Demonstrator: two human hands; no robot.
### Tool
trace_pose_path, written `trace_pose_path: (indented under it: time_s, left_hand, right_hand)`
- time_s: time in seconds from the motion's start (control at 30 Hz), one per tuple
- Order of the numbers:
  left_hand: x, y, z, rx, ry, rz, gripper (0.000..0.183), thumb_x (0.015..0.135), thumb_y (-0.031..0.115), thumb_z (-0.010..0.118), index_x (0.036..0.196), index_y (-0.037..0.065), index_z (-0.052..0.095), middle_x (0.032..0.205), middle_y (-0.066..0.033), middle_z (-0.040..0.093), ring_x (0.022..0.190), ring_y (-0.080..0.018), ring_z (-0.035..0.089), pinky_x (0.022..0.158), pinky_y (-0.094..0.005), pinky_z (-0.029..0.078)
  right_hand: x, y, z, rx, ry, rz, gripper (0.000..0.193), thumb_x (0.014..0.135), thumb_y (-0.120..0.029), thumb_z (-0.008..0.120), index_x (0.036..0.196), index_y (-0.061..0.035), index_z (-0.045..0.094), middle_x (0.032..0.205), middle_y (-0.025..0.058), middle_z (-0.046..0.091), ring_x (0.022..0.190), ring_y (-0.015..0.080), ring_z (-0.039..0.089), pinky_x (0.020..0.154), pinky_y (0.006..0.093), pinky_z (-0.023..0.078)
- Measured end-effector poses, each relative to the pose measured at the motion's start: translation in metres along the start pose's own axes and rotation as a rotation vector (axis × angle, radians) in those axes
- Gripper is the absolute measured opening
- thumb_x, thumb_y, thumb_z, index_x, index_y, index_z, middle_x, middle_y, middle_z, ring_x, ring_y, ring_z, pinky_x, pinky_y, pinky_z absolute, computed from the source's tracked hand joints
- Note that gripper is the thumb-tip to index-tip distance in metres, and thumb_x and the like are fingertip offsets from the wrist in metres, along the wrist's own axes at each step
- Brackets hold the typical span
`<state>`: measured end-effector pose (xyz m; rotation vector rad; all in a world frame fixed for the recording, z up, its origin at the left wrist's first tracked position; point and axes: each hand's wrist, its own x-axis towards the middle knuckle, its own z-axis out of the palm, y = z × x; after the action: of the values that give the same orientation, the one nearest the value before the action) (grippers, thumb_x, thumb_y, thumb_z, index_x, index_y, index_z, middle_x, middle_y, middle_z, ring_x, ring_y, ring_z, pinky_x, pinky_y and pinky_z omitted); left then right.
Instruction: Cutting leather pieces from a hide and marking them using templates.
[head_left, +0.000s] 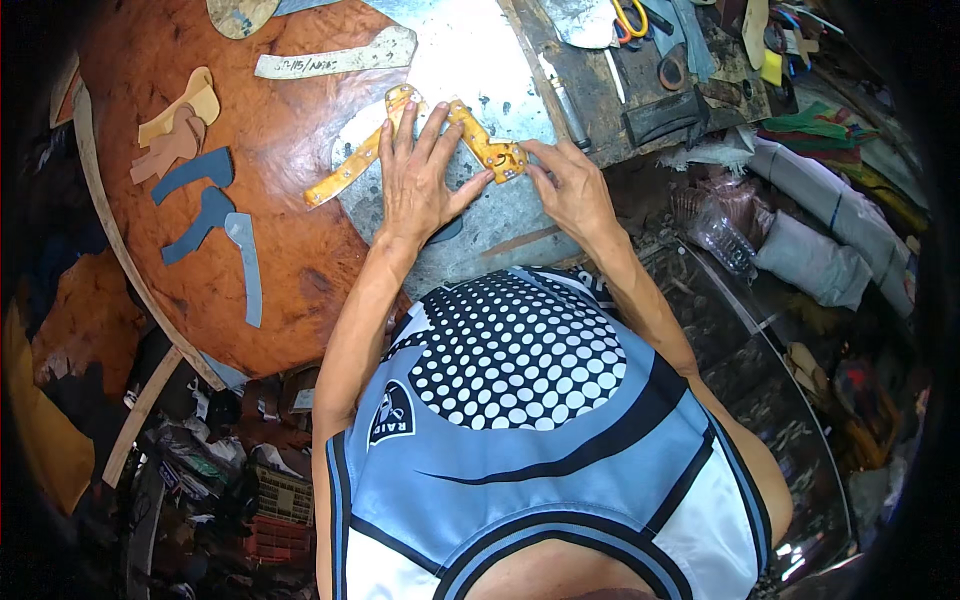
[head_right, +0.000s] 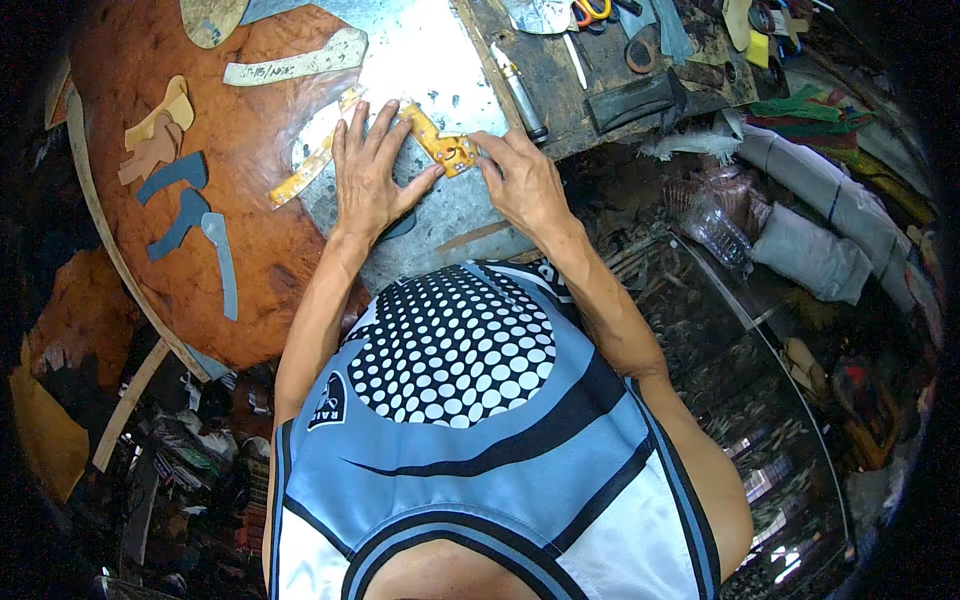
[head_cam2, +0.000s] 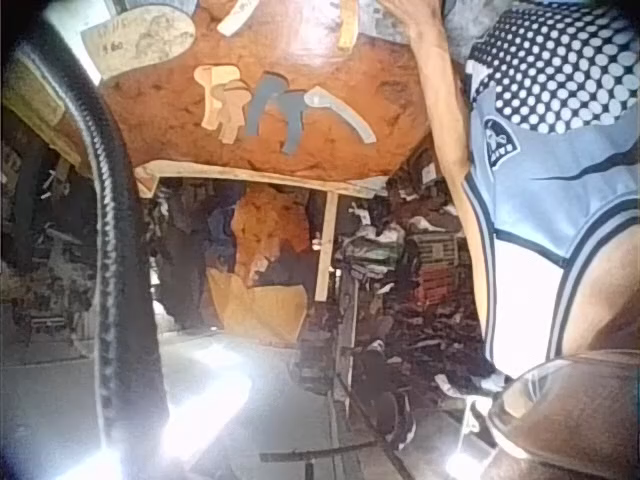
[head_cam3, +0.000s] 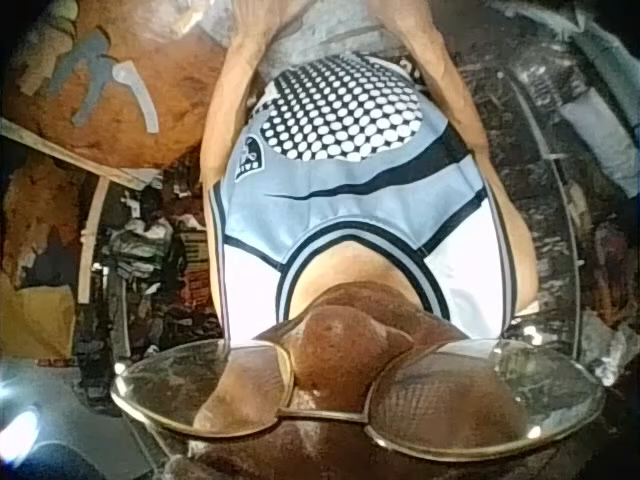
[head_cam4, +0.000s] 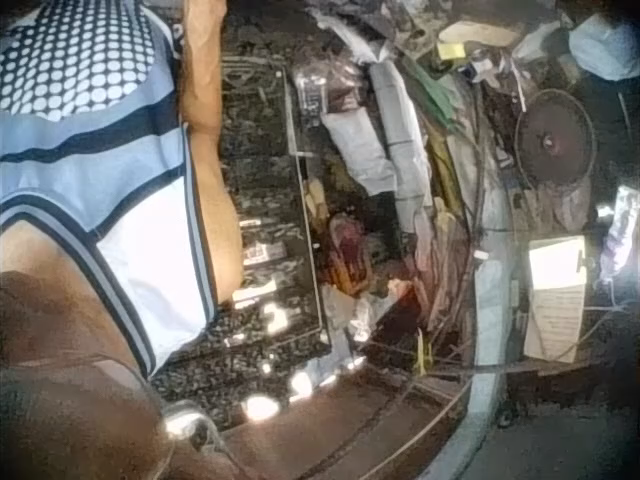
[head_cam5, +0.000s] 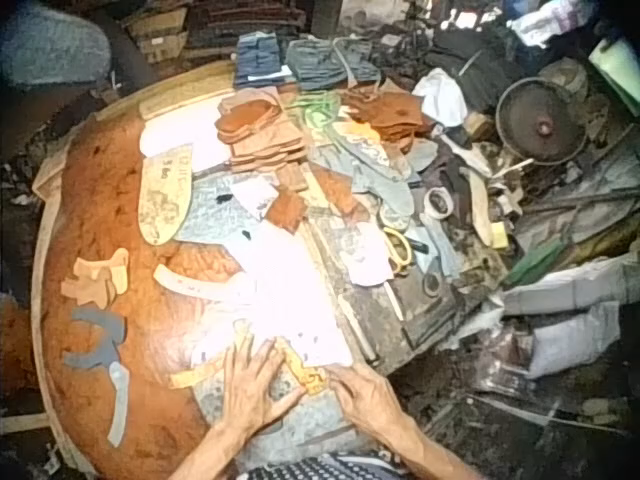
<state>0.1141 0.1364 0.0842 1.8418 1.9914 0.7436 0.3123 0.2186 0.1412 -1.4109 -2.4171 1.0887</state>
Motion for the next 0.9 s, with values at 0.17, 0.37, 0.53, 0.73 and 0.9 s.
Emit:
trace_pose_path:
  time_s: [0.17, 0.37, 0.53, 0.73, 0.9]
  left_hand:
    - [0.0008, 0.0015, -0.001, 0.006, -0.006, -0.009, 0.063, 0.074, 0.049, 0.076, 0.119, 0.007, 0.062, 0.141, -0.0127, 0.048, 0.139, -0.0382, 0.03, 0.112, -0.0589, 0.018]
    - [0.0, 0.0014, -0.0006, 0.008, -0.007, -0.017, 0.063, 0.074, 0.049, 0.076, 0.119, 0.007, 0.062, 0.141, -0.0128, 0.048, 0.139, -0.0383, 0.029, 0.112, -0.059, 0.018]
    - [0.0, 0.0019, -0.0013, 0.001, -0.008, -0.016, 0.063, 0.074, 0.048, 0.076, 0.119, 0.008, 0.062, 0.141, -0.0132, 0.047, 0.139, -0.0383, 0.029, 0.112, -0.0592, 0.018]
    - [0.0002, 0.0021, -0.0017, 0.001, -0.01, -0.017, 0.063, 0.074, 0.048, 0.076, 0.12, 0.007, 0.062, 0.141, -0.0135, 0.047, 0.139, -0.0389, 0.029, 0.112, -0.0594, 0.018]
    - [0.0016, 0.0032, -0.0024, 0.011, -0.013, -0.02, 0.062, 0.075, 0.047, 0.076, 0.12, 0.006, 0.062, 0.141, -0.0138, 0.047, 0.139, -0.0394, 0.029, 0.112, -0.0597, 0.019]
  right_hand:
    - [-0.0001, -0.0004, -0.0006, -0.007, -0.031, 0.027, 0.03, 0.086, -0.009, 0.064, 0.116, -0.0059, 0.064, 0.095, 0.0175, 0.061, 0.085, 0.0348, 0.064, 0.073, 0.0411, 0.053]
    - [0.0001, -0.0011, -0.0005, 0.026, -0.019, 0.018, 0.03, 0.086, -0.008, 0.064, 0.116, -0.0048, 0.064, 0.095, 0.0171, 0.061, 0.084, 0.0343, 0.064, 0.073, 0.0408, 0.052]
    - [-0.0005, 0.0015, 0.0009, 0.002, -0.013, -0.005, 0.03, 0.086, -0.007, 0.063, 0.116, -0.0043, 0.064, 0.095, 0.0172, 0.061, 0.084, 0.0339, 0.064, 0.073, 0.0403, 0.053]
    - [-0.0002, 0.0011, 0.0005, -0.005, -0.022, 0.004, 0.03, 0.086, -0.007, 0.063, 0.116, -0.0045, 0.064, 0.095, 0.0173, 0.06, 0.083, 0.0338, 0.064, 0.072, 0.0403, 0.053]
    - [0.0011, 0.0023, 0.0011, -0.016, -0.015, -0.012, 0.03, 0.086, -0.006, 0.063, 0.116, -0.0047, 0.064, 0.094, 0.0171, 0.06, 0.082, 0.0336, 0.064, 0.072, 0.0404, 0.053]
